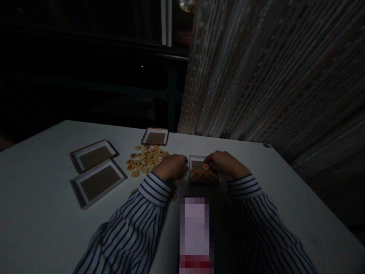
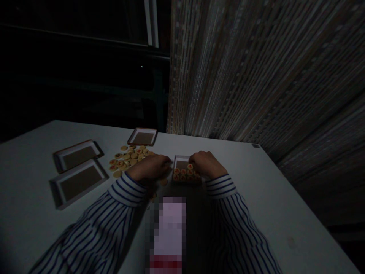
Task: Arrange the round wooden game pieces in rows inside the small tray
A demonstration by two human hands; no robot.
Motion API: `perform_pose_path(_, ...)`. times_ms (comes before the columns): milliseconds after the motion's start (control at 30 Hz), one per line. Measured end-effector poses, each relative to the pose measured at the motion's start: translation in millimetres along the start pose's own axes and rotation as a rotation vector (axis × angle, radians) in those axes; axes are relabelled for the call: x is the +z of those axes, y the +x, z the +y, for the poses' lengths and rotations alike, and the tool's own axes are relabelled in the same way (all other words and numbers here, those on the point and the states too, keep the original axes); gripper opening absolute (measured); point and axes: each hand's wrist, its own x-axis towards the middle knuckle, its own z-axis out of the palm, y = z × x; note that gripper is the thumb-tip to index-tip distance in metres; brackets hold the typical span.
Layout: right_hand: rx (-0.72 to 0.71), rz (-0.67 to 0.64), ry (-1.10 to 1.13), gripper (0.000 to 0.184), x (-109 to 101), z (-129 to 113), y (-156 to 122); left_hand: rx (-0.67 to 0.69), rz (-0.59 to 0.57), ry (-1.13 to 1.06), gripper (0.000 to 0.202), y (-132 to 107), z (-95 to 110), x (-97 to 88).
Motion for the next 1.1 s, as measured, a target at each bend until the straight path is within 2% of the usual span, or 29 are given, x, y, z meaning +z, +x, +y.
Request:
perform_pose_path(333,-0.042,0.012,-0.016,0.034,6.3,-7.2,1.0,0.005,0.008,0.005,0.035,-0.6,1.3,-1.4)
perform_pose_path(833,-0.031,0.011,-0.014,0.033,6.1,-7.3,1.6,0.026,0.010,0.020,0.034,1.2,-2.6,2.0)
perform_pose_path(1100,0.018,0.201,-0.050,0.029,-12.5,-5.0,-4.4,0.027,0.063,0.031,0.035,2.6,-5.2,2.9)
